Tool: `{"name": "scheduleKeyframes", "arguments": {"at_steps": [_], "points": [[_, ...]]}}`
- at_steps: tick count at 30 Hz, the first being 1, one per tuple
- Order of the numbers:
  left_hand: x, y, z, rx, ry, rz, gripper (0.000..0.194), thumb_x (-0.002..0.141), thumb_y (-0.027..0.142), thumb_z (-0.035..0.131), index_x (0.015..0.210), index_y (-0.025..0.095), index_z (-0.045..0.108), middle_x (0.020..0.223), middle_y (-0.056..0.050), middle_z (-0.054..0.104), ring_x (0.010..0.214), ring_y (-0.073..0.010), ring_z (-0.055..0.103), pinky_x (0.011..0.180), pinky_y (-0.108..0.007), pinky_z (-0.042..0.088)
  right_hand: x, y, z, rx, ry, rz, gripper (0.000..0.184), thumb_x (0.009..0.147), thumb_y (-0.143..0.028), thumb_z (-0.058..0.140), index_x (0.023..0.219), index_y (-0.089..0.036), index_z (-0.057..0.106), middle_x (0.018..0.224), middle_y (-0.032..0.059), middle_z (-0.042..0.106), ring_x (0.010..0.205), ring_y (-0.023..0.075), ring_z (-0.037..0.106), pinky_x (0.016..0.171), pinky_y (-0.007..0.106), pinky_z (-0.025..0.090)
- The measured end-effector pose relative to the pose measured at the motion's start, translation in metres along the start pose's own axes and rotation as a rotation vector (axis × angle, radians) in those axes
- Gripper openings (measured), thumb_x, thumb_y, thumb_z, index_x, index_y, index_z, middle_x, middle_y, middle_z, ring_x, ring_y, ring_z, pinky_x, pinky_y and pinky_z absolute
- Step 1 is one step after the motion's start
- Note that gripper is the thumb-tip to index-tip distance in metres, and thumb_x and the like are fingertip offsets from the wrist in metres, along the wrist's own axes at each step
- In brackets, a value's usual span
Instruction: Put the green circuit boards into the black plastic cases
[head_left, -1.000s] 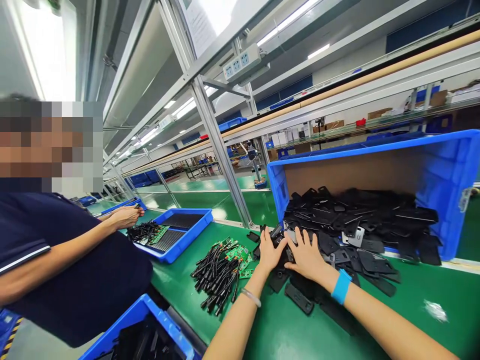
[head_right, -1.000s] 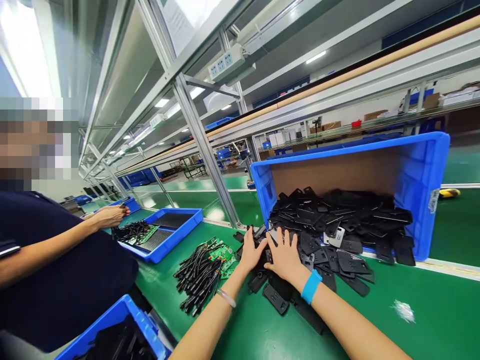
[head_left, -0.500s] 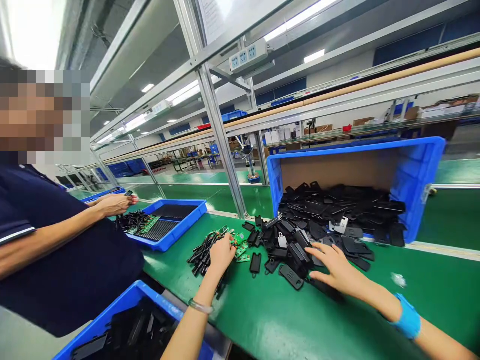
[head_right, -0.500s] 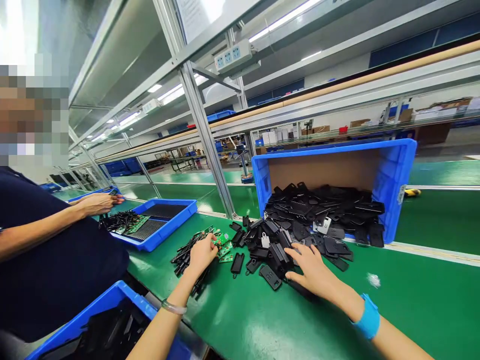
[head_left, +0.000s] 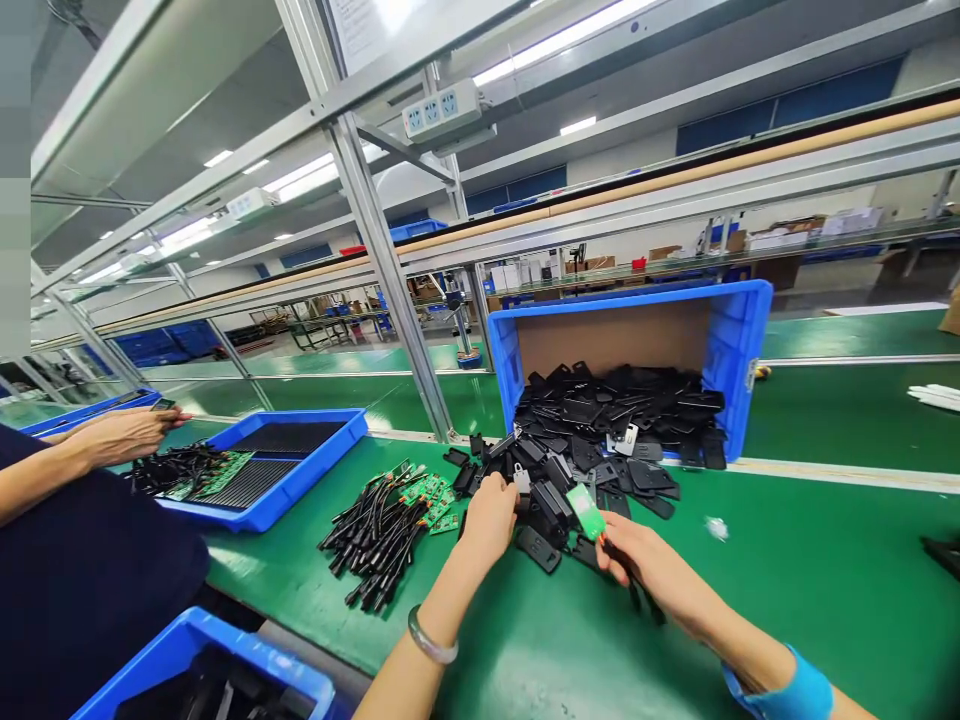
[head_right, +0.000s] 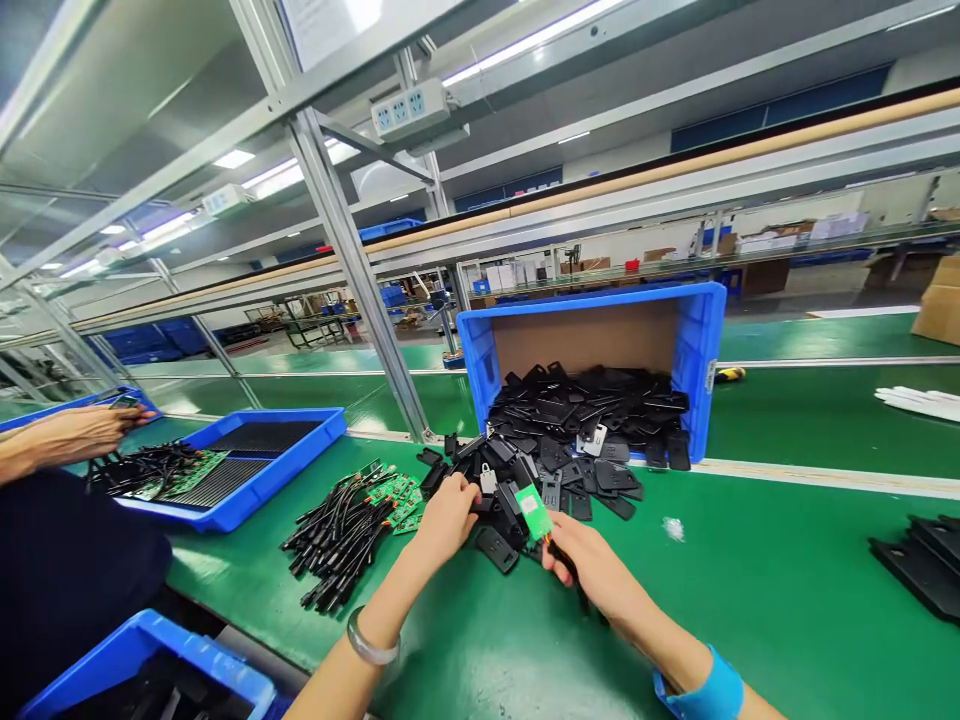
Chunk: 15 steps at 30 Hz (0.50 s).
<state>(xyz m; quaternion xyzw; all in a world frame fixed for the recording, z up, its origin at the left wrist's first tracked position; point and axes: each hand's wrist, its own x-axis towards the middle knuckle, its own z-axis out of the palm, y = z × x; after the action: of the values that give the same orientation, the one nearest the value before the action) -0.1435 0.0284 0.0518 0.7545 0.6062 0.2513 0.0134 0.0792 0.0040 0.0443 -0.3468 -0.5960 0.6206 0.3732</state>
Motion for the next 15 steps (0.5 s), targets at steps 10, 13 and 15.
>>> {"name": "scheduleKeyframes", "arguments": {"at_steps": [10,13,15], "points": [[0.013,-0.019,0.002,-0.077,0.023,-0.006,0.030,0.068,0.016,0.064,0.096,0.022,0.056,0.101,-0.006,0.052,0.098,-0.0250,0.049,0.086,-0.041,0.040,-0.008,0.020,-0.064,-0.393,0.316,-0.124,0.035,0.084,-0.051,0.041,0.096,-0.022,0.056,0.077,0.0032,0.060,0.059,0.0138,0.049,0.050,0.024,0.042],[0.015,-0.020,0.014,-0.116,-0.006,-0.030,0.040,0.055,0.011,0.072,0.091,0.021,0.060,0.102,-0.008,0.053,0.104,-0.0308,0.046,0.090,-0.049,0.034,-0.010,0.024,-0.066,-0.453,0.287,-0.114,0.036,0.085,-0.047,0.043,0.108,-0.023,0.056,0.078,0.0038,0.060,0.061,0.0156,0.052,0.049,0.024,0.044],[0.016,-0.023,0.016,-0.175,0.013,-0.055,0.032,0.054,0.011,0.071,0.083,0.021,0.062,0.102,-0.008,0.054,0.107,-0.0315,0.045,0.093,-0.051,0.030,-0.011,0.023,-0.066,-0.487,0.260,-0.101,0.038,0.085,-0.046,0.045,0.114,-0.023,0.056,0.073,0.0030,0.059,0.061,0.0168,0.054,0.047,0.025,0.045]]}}
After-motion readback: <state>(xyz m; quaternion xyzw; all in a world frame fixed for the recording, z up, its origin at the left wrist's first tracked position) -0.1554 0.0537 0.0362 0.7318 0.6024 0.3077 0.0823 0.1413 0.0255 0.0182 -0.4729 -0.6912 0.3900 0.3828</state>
